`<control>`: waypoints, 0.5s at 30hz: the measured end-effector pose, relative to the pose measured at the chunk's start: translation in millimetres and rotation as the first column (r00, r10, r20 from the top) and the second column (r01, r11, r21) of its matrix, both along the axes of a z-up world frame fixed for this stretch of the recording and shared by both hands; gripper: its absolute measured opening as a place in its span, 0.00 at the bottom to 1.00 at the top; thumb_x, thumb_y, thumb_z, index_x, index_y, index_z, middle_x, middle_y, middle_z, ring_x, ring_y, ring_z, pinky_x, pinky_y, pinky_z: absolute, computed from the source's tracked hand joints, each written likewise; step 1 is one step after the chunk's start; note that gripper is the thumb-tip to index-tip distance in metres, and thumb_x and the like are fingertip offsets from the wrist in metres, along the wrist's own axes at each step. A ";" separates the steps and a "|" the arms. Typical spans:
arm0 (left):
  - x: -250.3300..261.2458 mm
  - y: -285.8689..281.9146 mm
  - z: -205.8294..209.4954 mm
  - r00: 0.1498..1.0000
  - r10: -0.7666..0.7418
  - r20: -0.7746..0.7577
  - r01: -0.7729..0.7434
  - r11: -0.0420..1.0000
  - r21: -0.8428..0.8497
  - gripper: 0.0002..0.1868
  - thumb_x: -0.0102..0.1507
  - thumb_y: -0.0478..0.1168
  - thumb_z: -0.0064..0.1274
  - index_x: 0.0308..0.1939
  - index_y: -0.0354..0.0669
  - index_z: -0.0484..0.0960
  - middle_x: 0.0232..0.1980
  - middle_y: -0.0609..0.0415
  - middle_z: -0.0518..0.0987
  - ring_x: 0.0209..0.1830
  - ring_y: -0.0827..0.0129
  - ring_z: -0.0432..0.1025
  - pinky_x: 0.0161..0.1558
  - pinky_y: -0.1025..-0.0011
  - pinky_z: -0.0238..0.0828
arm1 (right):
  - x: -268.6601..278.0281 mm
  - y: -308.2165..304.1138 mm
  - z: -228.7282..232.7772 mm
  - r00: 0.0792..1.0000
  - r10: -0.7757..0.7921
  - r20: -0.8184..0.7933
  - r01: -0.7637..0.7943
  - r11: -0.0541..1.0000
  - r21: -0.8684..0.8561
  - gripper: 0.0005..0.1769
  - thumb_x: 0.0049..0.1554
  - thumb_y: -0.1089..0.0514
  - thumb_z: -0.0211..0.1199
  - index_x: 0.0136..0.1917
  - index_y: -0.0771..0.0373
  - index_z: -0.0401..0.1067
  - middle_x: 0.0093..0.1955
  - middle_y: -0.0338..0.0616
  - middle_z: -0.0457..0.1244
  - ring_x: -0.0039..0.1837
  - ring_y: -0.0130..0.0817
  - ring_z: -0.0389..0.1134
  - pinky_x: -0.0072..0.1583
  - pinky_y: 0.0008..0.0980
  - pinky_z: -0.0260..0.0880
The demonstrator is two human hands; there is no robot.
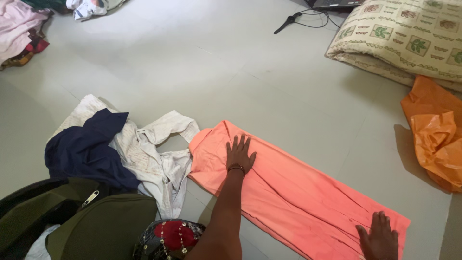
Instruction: The person folds an orange shirt on the floor by smoothing the fabric, tucking in the sleeves, and folding the sides toward the center.
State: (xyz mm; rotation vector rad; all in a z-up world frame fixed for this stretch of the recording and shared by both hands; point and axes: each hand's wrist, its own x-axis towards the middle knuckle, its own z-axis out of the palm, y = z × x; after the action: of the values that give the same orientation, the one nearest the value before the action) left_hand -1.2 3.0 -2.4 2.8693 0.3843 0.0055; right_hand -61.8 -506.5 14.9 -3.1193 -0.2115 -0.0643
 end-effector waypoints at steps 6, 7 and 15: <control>3.5 -1.4 -3.6 1.000 0.002 0.000 -0.002 1.000 -0.004 0.38 0.68 0.63 0.37 0.79 0.54 0.55 0.84 0.57 0.49 0.84 0.57 0.38 0.78 0.45 0.30 | -8.1 -5.2 -4.4 0.992 -0.005 0.125 -0.010 0.992 0.123 0.45 0.58 0.34 0.49 0.79 0.64 0.56 0.84 0.55 0.49 0.84 0.51 0.48 0.77 0.59 0.48; 3.0 -0.8 -4.3 1.000 0.003 0.012 -0.003 1.000 -0.004 0.38 0.68 0.62 0.38 0.79 0.53 0.56 0.84 0.56 0.50 0.84 0.56 0.39 0.78 0.44 0.31 | -8.4 -5.7 -4.1 0.992 -0.010 0.128 -0.012 0.986 0.168 0.42 0.59 0.37 0.50 0.77 0.65 0.59 0.82 0.56 0.53 0.83 0.52 0.51 0.76 0.55 0.52; 3.0 -0.1 -6.4 0.999 0.006 0.044 -0.006 1.000 0.002 0.37 0.68 0.61 0.39 0.79 0.52 0.57 0.83 0.56 0.52 0.84 0.56 0.40 0.78 0.43 0.32 | -8.0 -3.6 2.7 0.979 0.018 0.201 -0.064 0.972 0.225 0.32 0.63 0.45 0.50 0.71 0.68 0.69 0.77 0.60 0.60 0.80 0.55 0.59 0.78 0.46 0.59</control>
State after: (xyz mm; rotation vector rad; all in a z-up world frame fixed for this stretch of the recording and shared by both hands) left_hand 1.8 2.9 -8.8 2.8644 0.3846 0.0697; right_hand -69.8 -510.1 17.6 -2.8729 -0.2515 -0.3719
